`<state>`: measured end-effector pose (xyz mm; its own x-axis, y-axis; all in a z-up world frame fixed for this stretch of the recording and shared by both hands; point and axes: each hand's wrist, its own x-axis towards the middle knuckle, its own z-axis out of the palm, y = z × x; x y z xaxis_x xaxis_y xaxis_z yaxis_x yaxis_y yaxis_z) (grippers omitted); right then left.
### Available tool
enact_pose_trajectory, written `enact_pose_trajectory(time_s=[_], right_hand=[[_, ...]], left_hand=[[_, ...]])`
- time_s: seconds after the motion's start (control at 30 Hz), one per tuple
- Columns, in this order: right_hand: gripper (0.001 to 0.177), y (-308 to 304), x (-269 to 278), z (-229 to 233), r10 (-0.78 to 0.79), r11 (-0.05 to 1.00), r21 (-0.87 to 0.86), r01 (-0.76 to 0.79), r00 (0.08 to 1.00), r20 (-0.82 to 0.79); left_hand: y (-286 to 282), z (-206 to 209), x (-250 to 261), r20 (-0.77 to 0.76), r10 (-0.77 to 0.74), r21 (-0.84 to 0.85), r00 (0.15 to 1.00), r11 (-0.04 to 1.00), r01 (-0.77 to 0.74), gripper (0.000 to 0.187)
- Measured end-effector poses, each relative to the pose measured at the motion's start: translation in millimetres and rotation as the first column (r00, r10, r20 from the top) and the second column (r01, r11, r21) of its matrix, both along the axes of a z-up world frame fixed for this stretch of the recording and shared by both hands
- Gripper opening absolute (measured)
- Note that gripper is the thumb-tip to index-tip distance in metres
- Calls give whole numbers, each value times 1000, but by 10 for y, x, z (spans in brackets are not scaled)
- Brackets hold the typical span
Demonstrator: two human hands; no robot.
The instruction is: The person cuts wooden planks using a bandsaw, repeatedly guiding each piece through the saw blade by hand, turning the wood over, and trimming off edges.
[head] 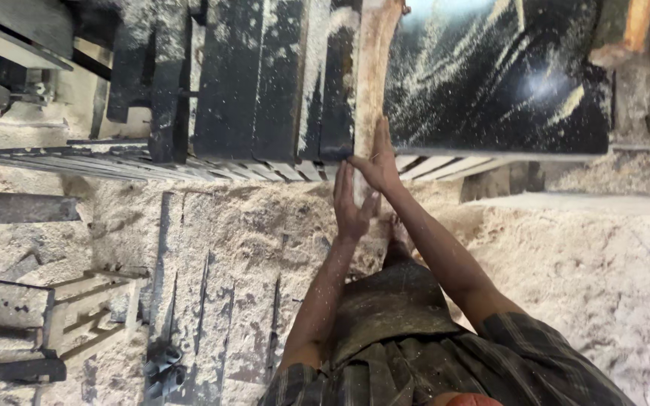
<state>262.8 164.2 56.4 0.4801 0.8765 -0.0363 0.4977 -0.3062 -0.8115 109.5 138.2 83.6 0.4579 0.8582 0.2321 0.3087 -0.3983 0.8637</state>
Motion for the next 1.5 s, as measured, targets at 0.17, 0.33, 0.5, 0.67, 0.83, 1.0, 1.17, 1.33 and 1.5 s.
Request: enact_pose_trajectory(time_s=[0.17, 0.33, 0.5, 0.67, 0.83, 1.0, 1.17, 1.33, 1.5], right_hand=[[102, -312, -198, 125, -4, 997, -73, -2, 996, -88], [79, -871, -777, 139, -68, 992, 103, 75, 995, -70], [72, -720, -734, 35, -194, 952, 214, 218, 973, -128], [64, -687, -650, 16, -167, 924, 349, 156, 986, 1], [66, -410, -473, -167, -210, 942, 235, 241, 966, -152], [65, -175, -290, -231, -186, 919, 354, 173, 983, 2], [66, 205, 22, -313, -222, 940, 281, 192, 972, 80], [69, 738, 444, -374, -229, 944, 252, 213, 973, 36], [69, 1147, 805, -439, -226, 921, 331, 203, 974, 32]], left_hand=[[125, 410, -228, -533, -448, -290, 718, 894, 342, 139], [64, 195, -305, -766, -292, -65, 573, 922, 383, 114], [171, 43, -241, -655, -240, -14, 717, 952, 306, 107], [301, -14, -190, -592, -222, 131, 775, 922, 364, 109], [556, 32, 15, -684, -261, 53, 681, 914, 403, 111], [803, 104, 240, -695, -273, 17, 665, 919, 395, 109], [1192, 192, 582, -788, -270, -39, 553, 919, 393, 108], [1656, 363, 992, -832, -265, -75, 488, 924, 374, 111], [2053, 228, 1337, -862, -192, -3, 469, 927, 375, 107]])
